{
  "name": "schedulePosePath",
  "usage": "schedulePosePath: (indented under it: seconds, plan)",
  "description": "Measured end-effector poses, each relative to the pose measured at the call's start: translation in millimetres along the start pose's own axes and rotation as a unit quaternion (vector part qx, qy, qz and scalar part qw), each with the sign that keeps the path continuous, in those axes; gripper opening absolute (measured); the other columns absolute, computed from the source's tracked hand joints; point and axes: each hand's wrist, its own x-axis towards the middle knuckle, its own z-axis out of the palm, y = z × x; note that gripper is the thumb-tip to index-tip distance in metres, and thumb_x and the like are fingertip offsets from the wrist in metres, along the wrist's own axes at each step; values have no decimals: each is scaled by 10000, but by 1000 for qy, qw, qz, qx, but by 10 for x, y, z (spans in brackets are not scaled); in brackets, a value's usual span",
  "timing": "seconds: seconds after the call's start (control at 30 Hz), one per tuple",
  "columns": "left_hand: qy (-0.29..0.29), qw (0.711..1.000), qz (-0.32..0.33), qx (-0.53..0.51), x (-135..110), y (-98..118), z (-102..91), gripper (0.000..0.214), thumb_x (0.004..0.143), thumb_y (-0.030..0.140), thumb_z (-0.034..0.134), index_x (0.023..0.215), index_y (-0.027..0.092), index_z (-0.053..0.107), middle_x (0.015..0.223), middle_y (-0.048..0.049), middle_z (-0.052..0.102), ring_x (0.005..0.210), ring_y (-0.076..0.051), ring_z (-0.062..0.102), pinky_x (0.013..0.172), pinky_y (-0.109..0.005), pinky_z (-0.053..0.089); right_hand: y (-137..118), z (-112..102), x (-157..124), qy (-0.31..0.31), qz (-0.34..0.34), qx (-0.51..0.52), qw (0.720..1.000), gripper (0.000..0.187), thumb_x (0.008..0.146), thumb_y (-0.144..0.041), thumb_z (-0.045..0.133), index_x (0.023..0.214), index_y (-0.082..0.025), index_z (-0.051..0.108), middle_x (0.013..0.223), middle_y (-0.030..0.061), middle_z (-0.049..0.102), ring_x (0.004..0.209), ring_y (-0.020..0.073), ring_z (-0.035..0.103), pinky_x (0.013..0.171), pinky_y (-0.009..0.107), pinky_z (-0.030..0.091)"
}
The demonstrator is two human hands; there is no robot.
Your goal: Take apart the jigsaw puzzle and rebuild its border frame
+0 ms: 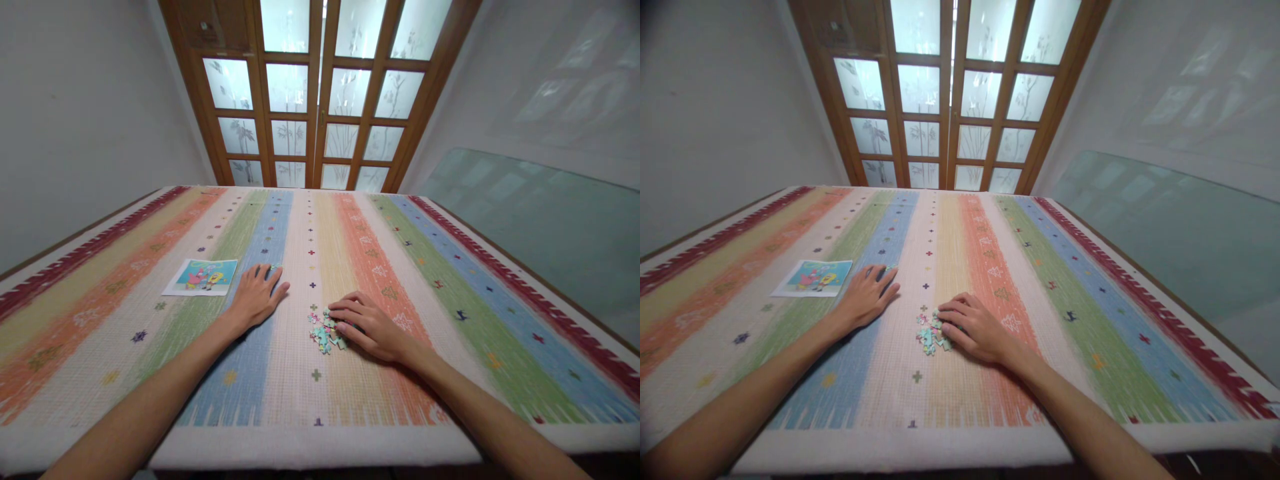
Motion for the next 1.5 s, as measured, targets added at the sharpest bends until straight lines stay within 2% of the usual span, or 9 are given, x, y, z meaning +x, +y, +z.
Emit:
schedulePosePath:
  seconds: [0.17, 0.33, 0.4, 0.53, 0.67, 0.93, 1.17, 1.33, 1.5]
  plan:
    - [27, 999, 9, -25, -9, -18, -10, 493, 1059, 474, 393, 1391, 153, 566, 1395, -186, 554, 1302, -369, 463, 1116, -553, 370, 7, 0, -9, 7, 12, 4, 1000, 327, 1064, -310, 444, 1246, -191, 688, 1236, 97, 720, 1122, 261, 592, 979, 475, 504]
    - [67, 987, 82, -121, -42, 111, -57, 433, 1038, 418, 444, 1369, 167, 569, 1394, -159, 583, 1295, -350, 479, 1098, -580, 406, 33, 18, -20, 41, 47, 2, 998, 327, 1059, -313, 457, 1272, -167, 657, 1221, 103, 720, 1124, 274, 578, 992, 477, 491]
    - [55, 971, 140, -187, -74, 217, -91, 396, 1030, 366, 469, 1356, 172, 581, 1362, -137, 623, 1298, -321, 500, 1100, -550, 428, 42, 20, -18, 46, 51, -3, 998, 316, 1060, -313, 456, 1246, -169, 668, 1213, 103, 720, 1117, 272, 580, 998, 478, 482]
    - [-12, 923, 265, -279, -148, 433, -160, 375, 1039, 303, 458, 1387, 232, 579, 1377, -73, 658, 1358, -280, 504, 1107, -505, 445, 43, 11, -9, 34, 38, -9, 999, 313, 1059, -300, 450, 1228, -187, 689, 1195, 92, 722, 1102, 259, 584, 997, 465, 477]
    - [-52, 909, 307, -277, -180, 524, -201, 388, 1061, 300, 418, 1416, 273, 572, 1431, -38, 633, 1349, -270, 530, 1105, -506, 436, 26, 5, -3, 24, 24, -15, 999, 316, 1053, -282, 446, 1198, -207, 716, 1185, 87, 723, 1103, 249, 588, 979, 446, 489]
    - [18, 941, 288, -175, -150, 394, -178, 395, 1087, 324, 340, 1232, 175, 676, 1271, -86, 717, 1232, -279, 593, 1045, -491, 455, 27, 24, -11, 30, 21, -8, 999, 334, 1068, -301, 429, 1143, -186, 733, 1170, 89, 726, 1076, 257, 585, 955, 453, 500]
    - [62, 971, 220, -75, -122, 256, -104, 399, 1080, 326, 326, 1241, 128, 633, 1306, -157, 681, 1278, -319, 568, 1023, -501, 473, 25, 14, -9, 20, 27, -7, 999, 336, 1066, -302, 429, 1166, -195, 731, 1183, 88, 723, 1082, 255, 582, 959, 458, 504]
    - [43, 978, 189, -77, -136, 282, -96, 398, 1069, 367, 355, 1268, 141, 614, 1278, -141, 692, 1144, -313, 595, 969, -487, 487, 35, 14, -17, 16, 30, -8, 999, 338, 1063, -300, 431, 1180, -199, 732, 1197, 87, 723, 1100, 253, 582, 962, 457, 501]
    - [29, 987, 136, -81, -101, 243, -18, 527, 1058, 501, 349, 1385, 141, 554, 1395, -176, 617, 1184, -358, 543, 978, -538, 454, 33, 11, -20, 10, 31, -14, 999, 333, 1062, -303, 434, 1167, -209, 735, 1196, 87, 722, 1093, 250, 587, 959, 459, 502]
